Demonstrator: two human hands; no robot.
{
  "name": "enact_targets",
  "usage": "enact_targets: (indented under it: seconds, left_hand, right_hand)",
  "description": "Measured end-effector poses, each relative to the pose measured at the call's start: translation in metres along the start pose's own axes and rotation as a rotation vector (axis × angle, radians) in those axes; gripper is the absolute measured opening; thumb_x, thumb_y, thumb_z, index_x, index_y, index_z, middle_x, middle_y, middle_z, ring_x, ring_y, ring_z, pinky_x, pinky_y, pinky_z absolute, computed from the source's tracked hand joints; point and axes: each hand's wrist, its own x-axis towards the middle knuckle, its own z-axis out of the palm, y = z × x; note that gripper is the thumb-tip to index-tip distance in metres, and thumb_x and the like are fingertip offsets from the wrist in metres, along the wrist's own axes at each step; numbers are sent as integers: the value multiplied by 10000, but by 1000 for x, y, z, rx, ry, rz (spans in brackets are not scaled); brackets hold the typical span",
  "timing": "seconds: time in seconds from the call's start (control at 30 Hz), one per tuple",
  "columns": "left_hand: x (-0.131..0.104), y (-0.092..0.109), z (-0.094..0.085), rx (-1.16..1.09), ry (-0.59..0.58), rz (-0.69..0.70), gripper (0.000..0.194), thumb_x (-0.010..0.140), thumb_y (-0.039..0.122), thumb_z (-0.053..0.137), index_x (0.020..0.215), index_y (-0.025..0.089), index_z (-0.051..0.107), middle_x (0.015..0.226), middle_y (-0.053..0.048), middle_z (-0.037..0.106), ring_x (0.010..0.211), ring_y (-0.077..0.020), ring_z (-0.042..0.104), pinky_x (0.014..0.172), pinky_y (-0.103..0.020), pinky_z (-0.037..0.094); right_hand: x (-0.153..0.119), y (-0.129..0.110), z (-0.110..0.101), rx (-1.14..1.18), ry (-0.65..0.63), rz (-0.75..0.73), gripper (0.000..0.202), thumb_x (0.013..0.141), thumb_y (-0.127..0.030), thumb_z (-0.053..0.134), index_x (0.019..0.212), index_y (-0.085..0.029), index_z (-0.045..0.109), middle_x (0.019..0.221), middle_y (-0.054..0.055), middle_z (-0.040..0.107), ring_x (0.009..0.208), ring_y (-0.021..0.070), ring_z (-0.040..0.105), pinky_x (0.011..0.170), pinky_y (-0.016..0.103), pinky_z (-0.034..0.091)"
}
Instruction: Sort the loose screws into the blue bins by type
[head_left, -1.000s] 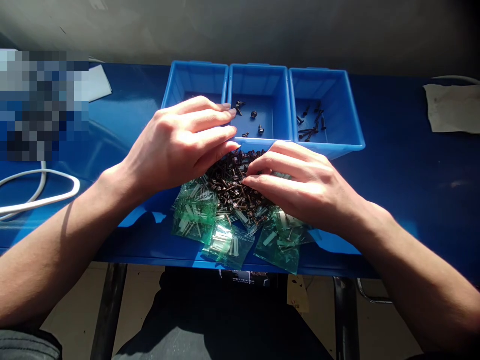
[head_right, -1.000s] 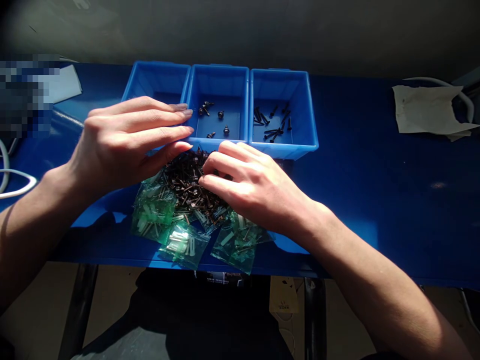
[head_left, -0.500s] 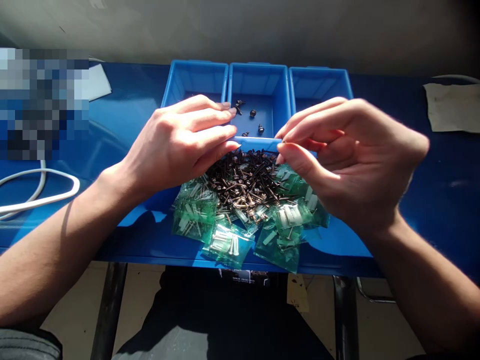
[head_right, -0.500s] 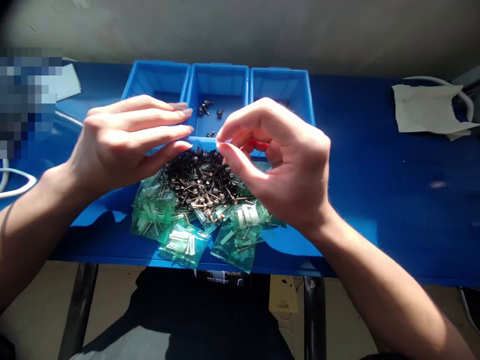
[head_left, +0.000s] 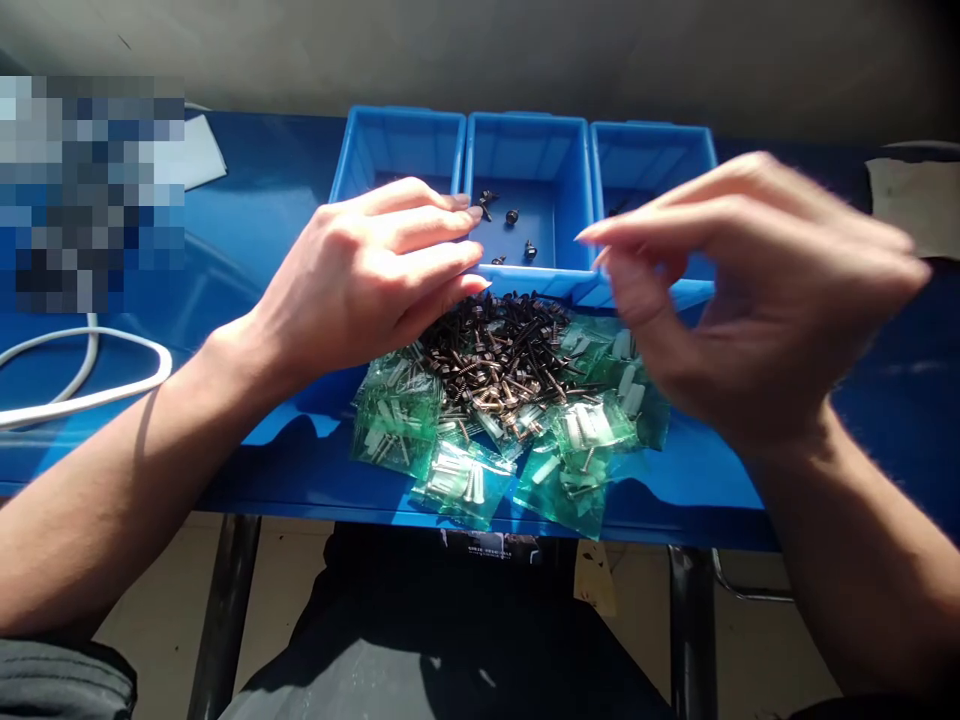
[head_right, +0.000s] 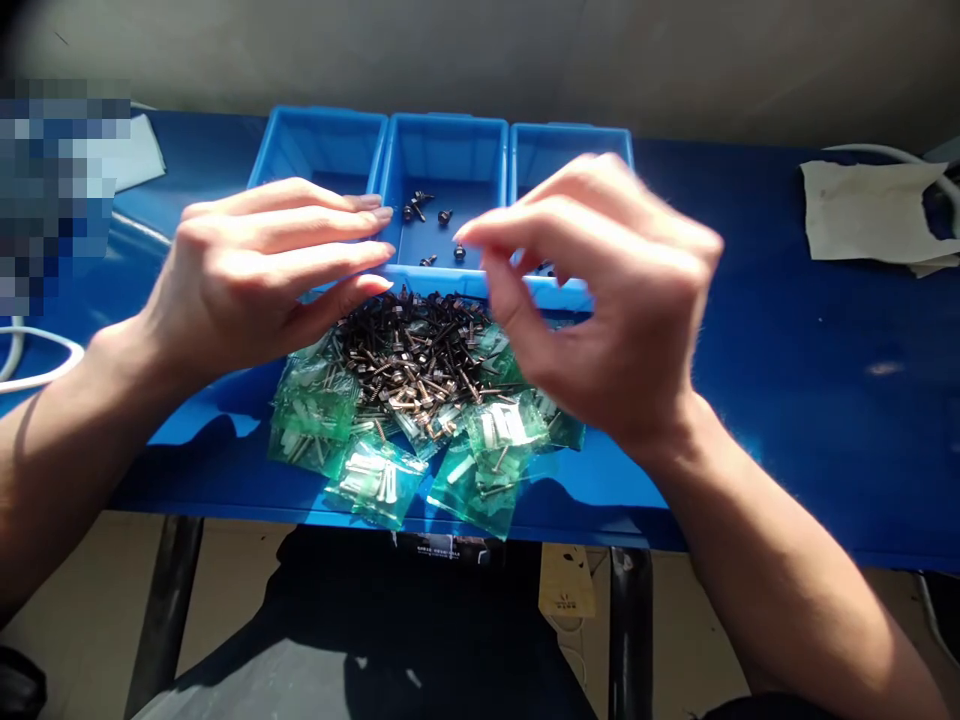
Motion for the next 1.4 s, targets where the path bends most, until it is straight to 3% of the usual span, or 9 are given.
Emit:
enact_targets:
  seconds: [0.07, 0.13, 0.27, 0.4, 0.57, 0.77, 1.03, 1.2, 1.4]
  left_hand:
    - [-1, 0, 1, 3, 8, 1, 280, 1196, 358, 593, 1290, 207, 809, 1405, -80, 808, 1337, -299, 777, 1072, -494, 732]
    - [-1, 0, 1, 17, 27, 18, 266, 1186, 348, 606, 1293, 206, 804, 1411, -81, 806, 1332, -302, 784, 1066, -486, 736]
    - [-3, -1, 2, 38, 51, 50, 227, 1172, 322, 628, 1276, 201, 789, 1403, -95, 807, 1318, -305, 794, 1065, -467, 741]
    - [-3, -1, 4, 30, 87, 72, 206, 1154, 305, 664, 1265, 174, 777, 1367, -110, 816, 1291, -331, 808, 1025, -486, 759]
    - [-3, -2, 6, -5, 90, 39, 201, 1132, 280, 684, 1304, 248, 784, 1388, -57, 812, 1315, -299, 802, 1076, -490, 752]
    - [-4, -2, 8, -21, 129, 32, 204, 1122, 197, 679, 1288, 240, 791, 1366, -60, 822, 1298, -281, 809, 1077, -475, 751]
    - [-4, 1, 8, -38, 106, -29, 231, 1148, 230, 635, 1287, 283, 812, 1380, -35, 815, 1298, -274, 804, 1095, -492, 738]
    - [-4, 1, 8, -36, 103, -33, 213, 1148, 253, 647, 1273, 300, 813, 1380, -27, 814, 1305, -275, 798, 1093, -490, 734]
    - [-3, 2, 7, 0, 101, -12, 175, 1142, 268, 680, 1252, 280, 816, 1378, -42, 818, 1302, -275, 801, 1091, -474, 740]
  right_hand:
    - [-1, -2, 5, 51, -134, -220, 184, 1060, -123, 737, 1206, -197, 823, 1043, 92, 821, 895, 235, 724, 835, 451, 648]
    - [-1, -2, 10, 40, -252, -345, 187, 1074, -131, 726, 1235, -200, 793, 1084, 90, 819, 893, 217, 706, 787, 416, 645]
    - [-4, -2, 15, 32, -366, -358, 143, 1114, -147, 684, 1165, -237, 781, 1123, 62, 801, 915, 186, 697, 770, 349, 622]
    - [-5, -5, 14, 35, -362, -341, 127, 1110, -105, 668, 1092, -188, 762, 1095, 66, 774, 903, 179, 677, 772, 341, 624]
    - [-4, -6, 13, 12, -382, -322, 177, 1111, -76, 638, 1103, -198, 767, 1060, 75, 776, 883, 184, 694, 758, 341, 627]
    - [-5, 0, 16, 40, -303, -361, 201, 1078, -95, 692, 1250, -158, 773, 1137, 121, 802, 907, 213, 713, 752, 369, 647]
    - [-5, -5, 19, 59, -312, -312, 203, 1105, -84, 636, 1246, -174, 752, 1073, 89, 830, 923, 217, 724, 834, 398, 678]
    - [-6, -3, 20, 43, -311, -342, 209, 1093, -111, 683, 1273, -166, 775, 1151, 102, 836, 957, 223, 738, 818, 399, 677]
    - [-3, -6, 19, 78, -381, -306, 212, 1084, -78, 665, 1056, -239, 801, 1074, 54, 839, 910, 222, 734, 827, 415, 675]
